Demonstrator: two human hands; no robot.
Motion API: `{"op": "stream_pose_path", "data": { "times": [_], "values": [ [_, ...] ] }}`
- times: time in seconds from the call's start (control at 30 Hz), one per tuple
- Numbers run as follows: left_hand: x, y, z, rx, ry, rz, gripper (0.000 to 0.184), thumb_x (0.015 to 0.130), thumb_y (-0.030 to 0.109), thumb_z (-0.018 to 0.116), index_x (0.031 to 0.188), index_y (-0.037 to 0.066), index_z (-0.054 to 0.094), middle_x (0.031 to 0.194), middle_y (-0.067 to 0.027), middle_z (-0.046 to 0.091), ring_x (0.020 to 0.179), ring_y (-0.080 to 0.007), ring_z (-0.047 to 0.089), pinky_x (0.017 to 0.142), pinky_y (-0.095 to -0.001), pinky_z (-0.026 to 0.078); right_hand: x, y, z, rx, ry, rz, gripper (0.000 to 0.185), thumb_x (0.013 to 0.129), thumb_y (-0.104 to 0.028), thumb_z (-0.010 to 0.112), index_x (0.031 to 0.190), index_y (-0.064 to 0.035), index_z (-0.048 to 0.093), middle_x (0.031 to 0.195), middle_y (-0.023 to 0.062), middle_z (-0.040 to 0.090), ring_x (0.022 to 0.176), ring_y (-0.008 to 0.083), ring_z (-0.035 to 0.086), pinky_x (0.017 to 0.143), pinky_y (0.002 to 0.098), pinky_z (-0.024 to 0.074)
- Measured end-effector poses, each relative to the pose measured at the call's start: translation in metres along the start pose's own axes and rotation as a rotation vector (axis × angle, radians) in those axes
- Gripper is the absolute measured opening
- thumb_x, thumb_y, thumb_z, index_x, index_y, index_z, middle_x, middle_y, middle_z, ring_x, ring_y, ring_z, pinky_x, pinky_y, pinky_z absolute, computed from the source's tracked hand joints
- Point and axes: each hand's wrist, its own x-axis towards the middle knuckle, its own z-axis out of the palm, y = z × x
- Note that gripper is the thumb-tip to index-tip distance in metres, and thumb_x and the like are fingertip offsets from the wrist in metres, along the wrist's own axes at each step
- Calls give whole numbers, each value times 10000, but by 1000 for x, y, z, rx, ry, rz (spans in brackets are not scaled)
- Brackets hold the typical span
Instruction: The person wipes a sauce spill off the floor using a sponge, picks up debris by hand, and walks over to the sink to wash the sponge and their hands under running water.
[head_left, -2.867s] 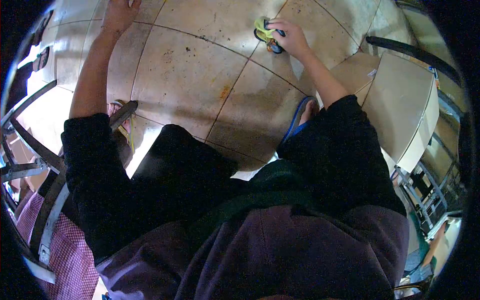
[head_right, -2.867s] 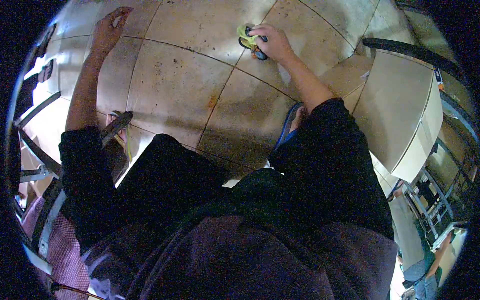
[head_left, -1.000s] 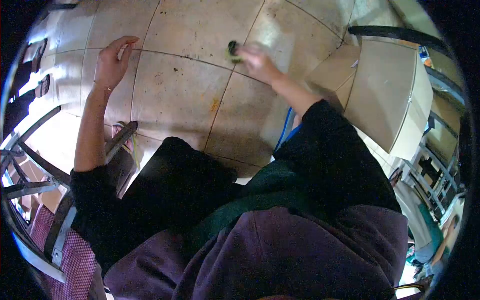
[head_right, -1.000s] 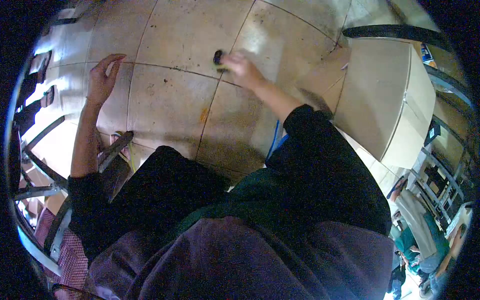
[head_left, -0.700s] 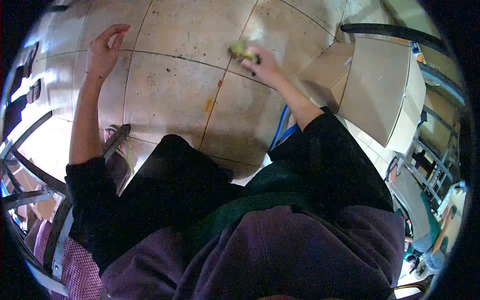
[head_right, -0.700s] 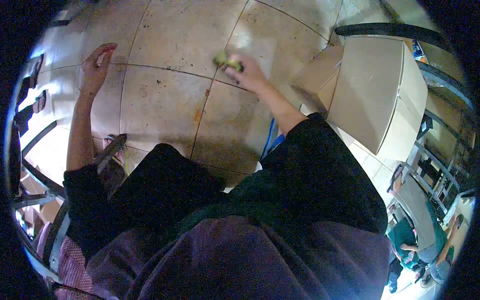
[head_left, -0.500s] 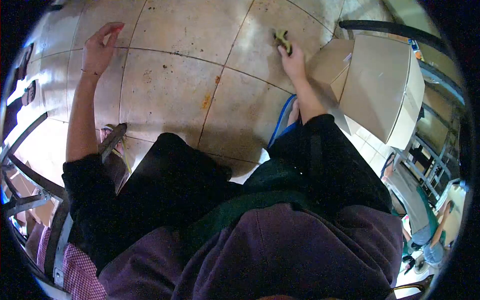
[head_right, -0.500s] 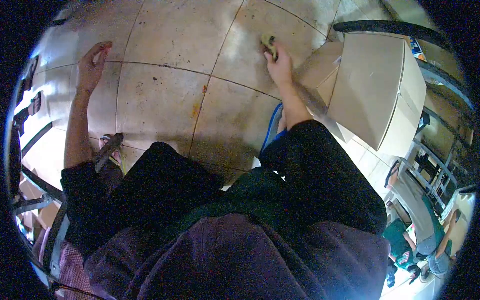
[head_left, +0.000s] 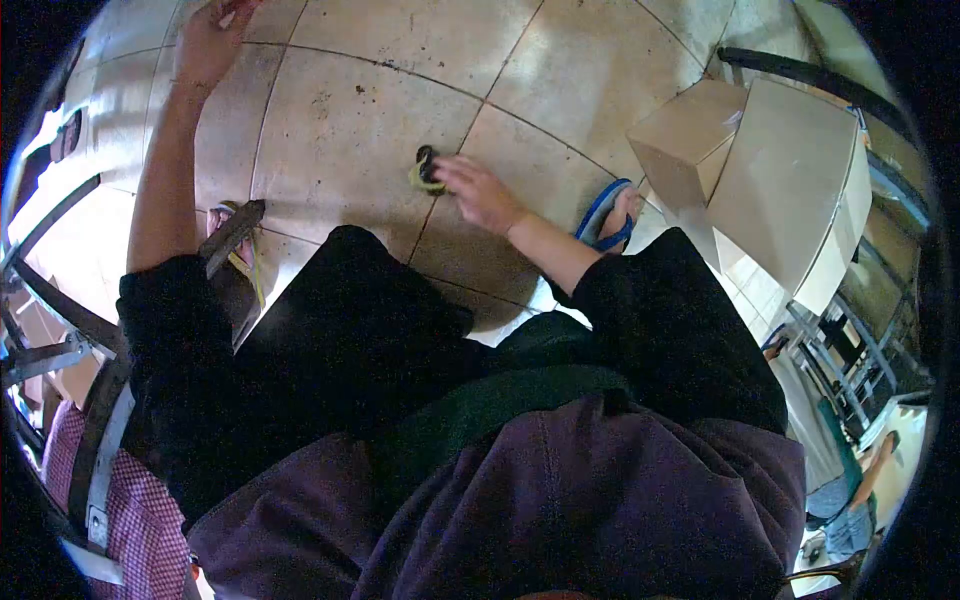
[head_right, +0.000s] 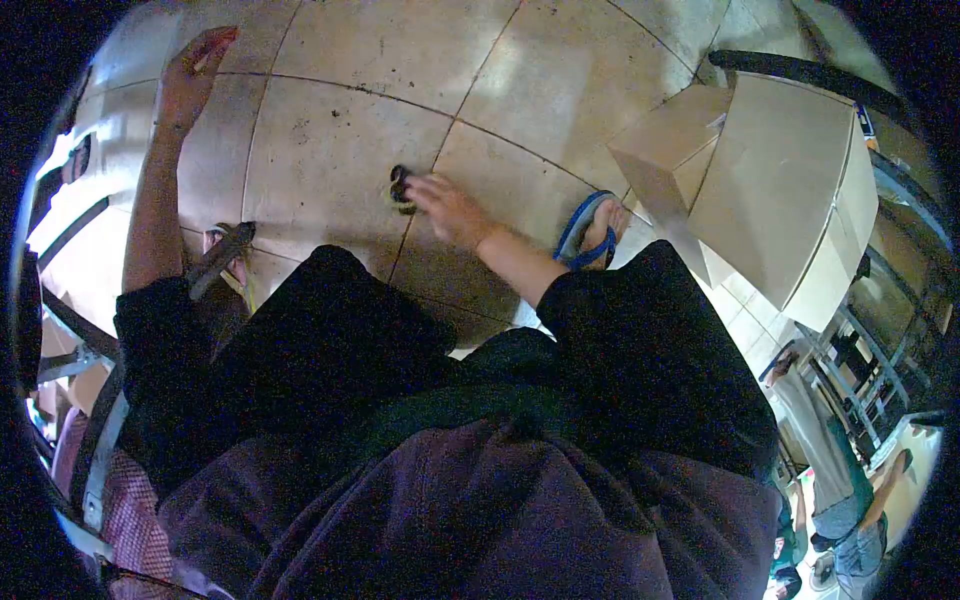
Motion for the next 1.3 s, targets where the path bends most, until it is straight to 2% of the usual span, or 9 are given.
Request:
{"op": "stream_pose_path", "data": {
  "times": [0.17, 0.23, 0.3, 0.53, 0.6, 0.77, 1.03, 1.13, 1.3],
  "values": [
    [2, 0, -7, 96, 34, 20, 260, 877, 239, 507, 1079, 93, 578, 1052, -23, 608, 1018, -144, 543, 886, -275, 400, 1, -20, 29, 139, -63, -87, 381, 683, 4, 548, 1063, 1, 526, 1168, 173, 494, 1111, 321, 445, 957, 387, 353],
    [-5, 16, -13, 115, 42, 30, 260, 874, 246, 511, 1082, 105, 579, 1044, -20, 612, 1010, -148, 551, 872, -278, 408, 12, -31, 22, 496, -54, 270, 387, 706, -47, 603, 1084, -14, 527, 1130, 166, 523, 1072, 318, 479, 945, 370, 364],
    [-6, 50, -16, 2, 165, 32, 143, 784, 9, 528, 907, 5, 600, 889, -115, 632, 864, -221, 604, 778, -320, 464, 33, -22, -2, 583, -63, 365, 419, 718, -88, 659, 1108, -20, 521, 1099, 121, 553, 1010, 254, 525, 903, 335, 392],
    [-26, 59, -3, -43, 199, 48, 119, 795, 35, 533, 891, 1, 593, 805, -91, 620, 784, -175, 592, 708, -276, 460, 74, 26, -53, 1468, 174, 769, 360, 762, -60, 634, 1093, 11, 514, 988, 52, 549, 890, 155, 527, 810, 279, 413],
    [-39, 49, 5, -90, 80, -56, 234, 869, 238, 518, 1052, 116, 598, 1021, -23, 622, 991, -160, 566, 843, -275, 423, 83, 44, -60, 1414, 179, 702, 361, 763, -55, 629, 1098, 12, 509, 983, 51, 550, 888, 150, 525, 804, 266, 409],
    [-74, 76, 12, 54, 43, -165, 205, 848, 227, 533, 1003, 127, 622, 979, -46, 632, 950, -170, 588, 800, -276, 444, 110, 69, -72, 1252, 284, 554, 360, 773, -48, 614, 1108, 13, 500, 988, 46, 565, 912, 126, 513, 810, 237, 399],
    [-130, 74, 6, -163, -19, -337, 185, 829, 168, 557, 981, 86, 626, 952, -66, 643, 928, -152, 601, 792, -267, 450, 173, 100, -65, 184, 482, 274, 374, 787, -142, 609, 1114, -16, 477, 1026, 100, 565, 918, 179, 542, 801, 290, 429],
    [-152, 74, -1, -239, -7, -413, 173, 836, 142, 553, 965, 50, 621, 944, -59, 644, 918, -125, 592, 807, -249, 437, 185, 82, -49, -42, 367, -41, 395, 753, -113, 579, 1123, -20, 475, 1110, 176, 527, 1026, 330, 507, 867, 382, 414],
    [-163, 75, -7, -352, 111, -531, 160, 833, 63, 541, 970, 4, 600, 920, -61, 634, 884, -115, 578, 813, -232, 428, 164, 33, 2, -22, -123, -200, 381, 756, -40, 517, 1133, -13, 470, 1197, 185, 466, 1114, 323, 451, 963, 372, 359]
  ]
}}
